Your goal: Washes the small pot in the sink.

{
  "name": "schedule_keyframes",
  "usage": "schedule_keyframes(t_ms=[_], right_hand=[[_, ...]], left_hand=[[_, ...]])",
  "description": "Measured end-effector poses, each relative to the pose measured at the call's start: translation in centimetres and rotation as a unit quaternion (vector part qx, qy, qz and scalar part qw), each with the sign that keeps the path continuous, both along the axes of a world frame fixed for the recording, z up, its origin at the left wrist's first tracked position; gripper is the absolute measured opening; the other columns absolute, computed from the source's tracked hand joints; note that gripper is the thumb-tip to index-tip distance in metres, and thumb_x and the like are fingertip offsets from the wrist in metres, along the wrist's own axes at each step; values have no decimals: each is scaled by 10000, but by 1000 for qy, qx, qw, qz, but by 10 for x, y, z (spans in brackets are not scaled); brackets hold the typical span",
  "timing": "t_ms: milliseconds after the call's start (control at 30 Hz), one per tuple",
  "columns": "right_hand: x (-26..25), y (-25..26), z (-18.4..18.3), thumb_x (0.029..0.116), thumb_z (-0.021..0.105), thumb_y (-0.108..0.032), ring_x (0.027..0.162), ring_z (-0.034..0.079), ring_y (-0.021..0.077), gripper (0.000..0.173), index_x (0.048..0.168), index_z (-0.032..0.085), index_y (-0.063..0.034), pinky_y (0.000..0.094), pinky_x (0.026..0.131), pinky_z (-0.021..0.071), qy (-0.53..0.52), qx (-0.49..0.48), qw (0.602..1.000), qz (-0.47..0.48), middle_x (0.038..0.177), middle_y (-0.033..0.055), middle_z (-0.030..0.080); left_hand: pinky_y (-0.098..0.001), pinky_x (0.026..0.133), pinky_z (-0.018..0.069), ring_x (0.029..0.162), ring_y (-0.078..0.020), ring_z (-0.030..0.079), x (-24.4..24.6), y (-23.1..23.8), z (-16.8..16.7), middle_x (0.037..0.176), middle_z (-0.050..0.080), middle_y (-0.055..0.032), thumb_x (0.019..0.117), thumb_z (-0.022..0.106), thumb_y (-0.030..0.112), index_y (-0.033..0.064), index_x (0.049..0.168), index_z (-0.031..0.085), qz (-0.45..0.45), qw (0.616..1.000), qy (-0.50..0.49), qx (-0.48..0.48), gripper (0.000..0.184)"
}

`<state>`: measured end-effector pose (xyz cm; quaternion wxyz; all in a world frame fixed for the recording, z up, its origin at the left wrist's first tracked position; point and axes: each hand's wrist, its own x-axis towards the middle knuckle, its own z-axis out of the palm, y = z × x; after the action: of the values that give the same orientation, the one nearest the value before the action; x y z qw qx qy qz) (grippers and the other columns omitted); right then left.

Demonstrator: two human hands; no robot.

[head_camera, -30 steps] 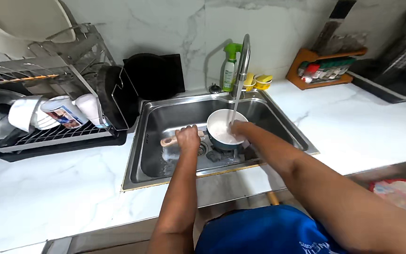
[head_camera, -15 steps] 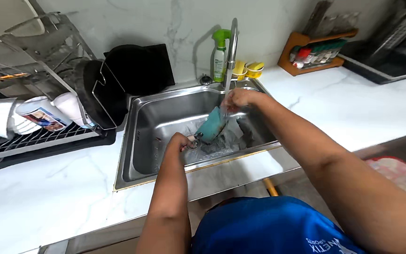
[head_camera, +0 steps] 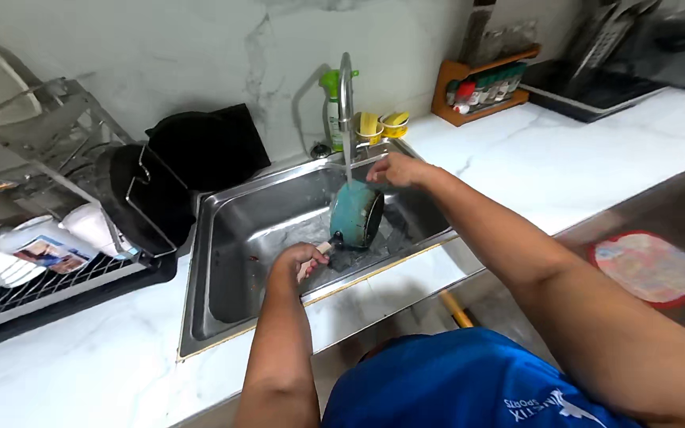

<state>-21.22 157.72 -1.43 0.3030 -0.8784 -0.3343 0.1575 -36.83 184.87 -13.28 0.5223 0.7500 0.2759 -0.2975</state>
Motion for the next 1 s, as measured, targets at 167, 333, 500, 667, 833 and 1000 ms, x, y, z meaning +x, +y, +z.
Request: schedule_keyframes(t_ms=[167, 333, 500, 667, 833, 1000], right_hand=[[2, -70, -33, 1071, 541, -166, 1020, 702, 328, 258, 1218, 698, -24, 546, 953, 546, 26, 9, 996, -88, 1145, 196, 708], [-24, -114, -52, 1086, 480, -101, 904, 716, 234, 265, 1301, 617, -28, 421, 840, 597, 124, 139, 960, -209, 1137, 163, 699], [-34, -130, -74, 1080, 495, -85, 823, 711, 150, 225, 1249, 622, -7, 324, 790, 601, 150, 187, 955, -172, 1046, 111, 714], [-38, -123, -91, 1069, 482, -46, 785, 710, 117, 210, 1181, 644, 26, 286, 767, 604, 152, 230, 941, -195, 1003, 105, 724], [-38, -111, -104, 1064, 497, -41, 742, 694, 108, 201, 1174, 647, 35, 279, 738, 596, 170, 225, 934, -219, 956, 102, 722], [-35, -106, -108, 1062, 511, -56, 765, 692, 104, 196, 1163, 657, 29, 281, 752, 597, 159, 192, 949, -194, 976, 107, 711]], left_hand=[[-191, 376, 385, 398, -47, 414, 31, -57, 1, 565, 463, 37, 974, 577, 76, 75, 1000, 608, -17, 995, -22, -93, 40], [-186, 374, 382, 393, -44, 402, 55, -99, 6, 565, 446, 36, 985, 553, 79, 79, 1028, 595, -18, 988, -22, -152, 60], [-181, 359, 372, 373, -39, 391, 56, -92, 7, 523, 410, 42, 992, 503, 83, 81, 939, 575, 0, 976, -9, -217, 89], [-234, 465, 421, 503, -81, 457, 33, -85, 29, 706, 514, -7, 951, 608, 46, 43, 1169, 590, -40, 990, -120, 61, 219], [-661, 967, 480, 1177, -423, 635, -3, -57, 72, 1225, 678, -236, 960, 654, 217, 58, 1228, 692, -120, 887, -137, 425, 314], [-637, 860, 531, 1103, -427, 673, -28, -54, 83, 1149, 708, -215, 936, 657, 174, 79, 1196, 696, -109, 830, -111, 536, 280]])
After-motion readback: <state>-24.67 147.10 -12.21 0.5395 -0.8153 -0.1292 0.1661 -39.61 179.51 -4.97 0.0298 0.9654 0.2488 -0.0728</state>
